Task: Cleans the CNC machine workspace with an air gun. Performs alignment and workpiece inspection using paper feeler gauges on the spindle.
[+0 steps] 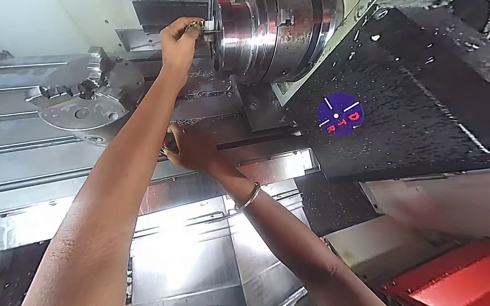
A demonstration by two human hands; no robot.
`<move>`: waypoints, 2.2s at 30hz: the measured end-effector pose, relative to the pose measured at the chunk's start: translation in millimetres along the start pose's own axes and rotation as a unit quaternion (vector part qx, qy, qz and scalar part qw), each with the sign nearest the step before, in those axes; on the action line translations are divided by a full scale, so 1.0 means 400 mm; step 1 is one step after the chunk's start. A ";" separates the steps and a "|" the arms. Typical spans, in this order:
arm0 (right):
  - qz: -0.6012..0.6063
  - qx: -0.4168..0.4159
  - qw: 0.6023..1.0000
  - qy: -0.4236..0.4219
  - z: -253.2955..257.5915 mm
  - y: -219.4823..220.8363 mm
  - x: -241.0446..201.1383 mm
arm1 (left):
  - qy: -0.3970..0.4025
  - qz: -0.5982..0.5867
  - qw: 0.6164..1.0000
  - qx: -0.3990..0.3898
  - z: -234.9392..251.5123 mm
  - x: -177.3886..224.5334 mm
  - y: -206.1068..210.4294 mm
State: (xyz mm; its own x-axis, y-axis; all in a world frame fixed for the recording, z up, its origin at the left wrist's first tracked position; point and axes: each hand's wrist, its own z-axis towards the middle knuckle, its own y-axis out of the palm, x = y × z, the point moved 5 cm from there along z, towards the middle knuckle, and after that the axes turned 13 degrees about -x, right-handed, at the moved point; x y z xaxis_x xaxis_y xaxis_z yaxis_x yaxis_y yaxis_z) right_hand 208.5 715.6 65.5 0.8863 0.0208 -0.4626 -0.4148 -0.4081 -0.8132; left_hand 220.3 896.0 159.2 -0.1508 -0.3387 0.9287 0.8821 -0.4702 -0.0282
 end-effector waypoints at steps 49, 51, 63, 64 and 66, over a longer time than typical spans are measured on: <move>-0.020 -0.017 1.000 -0.004 0.002 0.000 -0.002 | 0.017 -0.003 1.000 0.002 0.010 0.007 0.003; -0.024 -0.024 0.999 -0.001 0.001 -0.002 -0.004 | 0.017 -0.003 1.000 0.001 0.008 0.003 0.004; -0.026 -0.020 0.999 0.009 -0.002 -0.005 -0.006 | 0.024 -0.004 1.000 0.002 0.002 0.000 0.005; -0.024 -0.028 0.999 0.004 -0.003 -0.006 -0.007 | 0.021 -0.006 1.000 0.003 -0.001 -0.001 0.005; -0.015 -0.035 0.999 -0.004 -0.005 -0.008 -0.007 | 0.022 -0.007 1.000 0.004 0.000 -0.001 0.004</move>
State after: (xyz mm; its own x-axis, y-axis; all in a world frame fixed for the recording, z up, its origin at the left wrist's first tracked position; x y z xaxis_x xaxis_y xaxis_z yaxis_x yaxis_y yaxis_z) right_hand 207.7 715.2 70.2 0.8966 0.0421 -0.4409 -0.3715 -0.4707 -0.8003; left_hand 221.8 895.2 158.8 -0.1823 -0.3675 0.9120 0.8833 -0.4686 -0.0123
